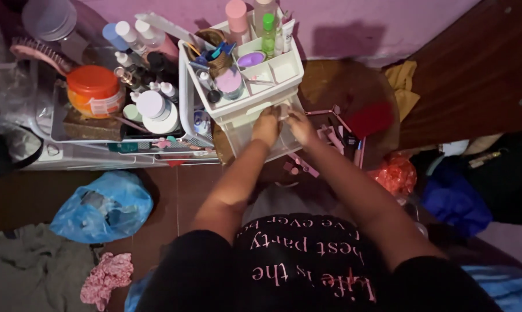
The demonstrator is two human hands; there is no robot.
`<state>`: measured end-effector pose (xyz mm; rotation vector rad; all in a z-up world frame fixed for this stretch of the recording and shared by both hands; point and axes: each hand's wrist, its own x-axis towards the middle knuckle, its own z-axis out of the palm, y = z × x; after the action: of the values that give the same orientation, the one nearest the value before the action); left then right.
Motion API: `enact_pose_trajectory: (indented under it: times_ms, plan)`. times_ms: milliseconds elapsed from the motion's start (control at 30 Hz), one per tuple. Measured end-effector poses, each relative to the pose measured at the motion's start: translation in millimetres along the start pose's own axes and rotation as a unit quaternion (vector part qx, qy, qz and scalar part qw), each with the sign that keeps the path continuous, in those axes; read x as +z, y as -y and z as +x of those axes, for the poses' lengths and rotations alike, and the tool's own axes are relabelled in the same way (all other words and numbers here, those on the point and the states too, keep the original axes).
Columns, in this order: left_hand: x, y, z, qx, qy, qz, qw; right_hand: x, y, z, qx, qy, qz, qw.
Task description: Removing makeup products from an organizer drawer, wiping the drawer with a cloth, and putting the items back in an organized fashion.
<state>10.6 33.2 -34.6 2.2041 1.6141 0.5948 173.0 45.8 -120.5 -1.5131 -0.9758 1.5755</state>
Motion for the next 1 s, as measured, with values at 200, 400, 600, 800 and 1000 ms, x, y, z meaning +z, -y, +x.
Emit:
enact_pose_trajectory:
  times_ms: [200, 400, 600, 800, 1000]
  plan:
    - [21, 10, 8, 0.027, 0.021, -0.006, 0.999, 1, -32, 33, -0.218, -0.017, -0.055, 0.974]
    - [3, -5, 4, 0.005, 0.056, 0.017, 0.998, -2, -49, 50, -0.203, 0.016, 0.045, 0.978]
    - [-5, -16, -11, 0.059, -0.034, -0.014, 0.998, -27, 29, -14, -0.079, -0.013, 0.107, 0.991]
    - [-44, -83, -18, 0.050, 0.004, -0.169, 0.984, -82, 110, -76, -0.098, -0.011, 0.105, 0.990]
    - [-26, -158, -15, 0.125, -0.011, -0.257, 0.958, -140, 89, -83, -0.121, 0.000, 0.089, 0.989]
